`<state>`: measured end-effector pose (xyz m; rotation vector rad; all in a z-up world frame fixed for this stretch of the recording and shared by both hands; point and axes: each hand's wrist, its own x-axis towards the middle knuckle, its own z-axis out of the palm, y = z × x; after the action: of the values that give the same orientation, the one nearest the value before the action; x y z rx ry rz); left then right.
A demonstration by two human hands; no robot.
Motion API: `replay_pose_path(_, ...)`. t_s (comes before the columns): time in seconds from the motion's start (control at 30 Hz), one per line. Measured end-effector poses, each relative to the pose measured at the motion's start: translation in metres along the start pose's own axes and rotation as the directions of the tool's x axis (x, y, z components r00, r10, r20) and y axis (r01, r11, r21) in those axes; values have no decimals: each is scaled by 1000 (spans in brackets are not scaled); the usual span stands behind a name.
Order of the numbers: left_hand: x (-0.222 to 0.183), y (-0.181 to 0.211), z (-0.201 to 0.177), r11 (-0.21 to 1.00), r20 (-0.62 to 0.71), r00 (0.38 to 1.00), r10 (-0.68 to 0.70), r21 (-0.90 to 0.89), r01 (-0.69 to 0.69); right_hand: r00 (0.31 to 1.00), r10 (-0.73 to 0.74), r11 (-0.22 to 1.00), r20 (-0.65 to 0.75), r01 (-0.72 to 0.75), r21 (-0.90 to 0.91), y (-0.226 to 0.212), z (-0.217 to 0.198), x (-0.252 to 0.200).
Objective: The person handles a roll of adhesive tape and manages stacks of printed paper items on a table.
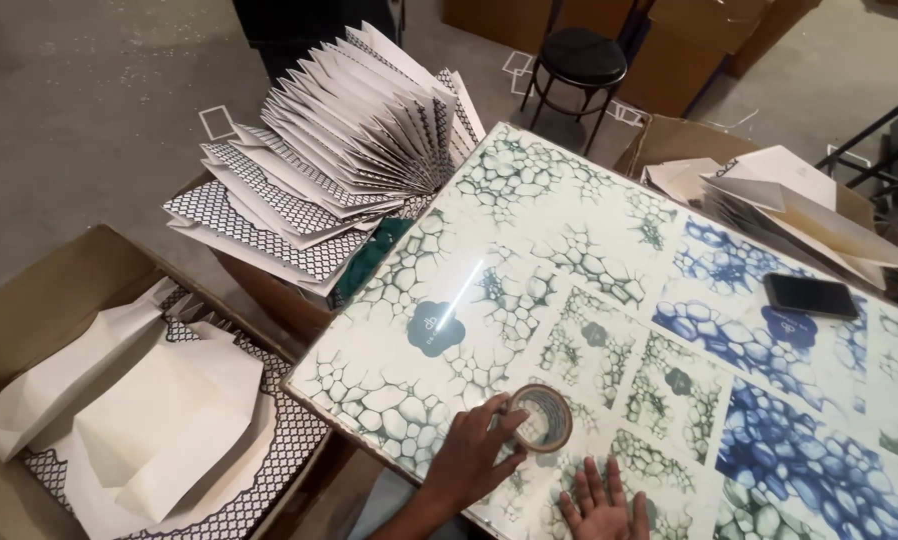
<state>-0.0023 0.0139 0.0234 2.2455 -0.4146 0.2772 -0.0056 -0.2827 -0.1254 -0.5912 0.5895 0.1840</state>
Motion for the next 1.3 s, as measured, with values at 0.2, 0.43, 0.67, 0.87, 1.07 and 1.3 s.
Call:
replay_pose_path(0.2, 2, 0, 5, 1000, 5, 1000, 12, 27, -12, 998, -3, 1000, -62, 2, -11, -3, 25, -29)
replay_pose_path(0.43, 3, -2, 7, 1000, 1, 1000, -21, 12, 21, 1000, -14, 1000, 24, 15, -5, -1, 18, -27)
replay_pose_path(0.67, 3, -1, 8, 1000, -19, 1000, 1, 18, 0, 999, -21, 1000, 50, 20, 13, -1, 23, -33)
replay_pose_path(0.87, 5, 5, 2, 999, 31, 999, -31, 12, 30, 1000, -18, 1000, -10, 18, -10, -3, 39, -41)
replay_pose_path(1.07, 4, 1, 5, 1000, 8, 1000, -4, 31, 4, 1000, -21, 1000, 22, 21, -3, -2, 35, -40)
replay_pose_path(1.3, 3, -1, 8, 999, -18, 1000, 24, 37, -24, 1000, -12, 1000, 19, 12, -4, -4, 39, -43)
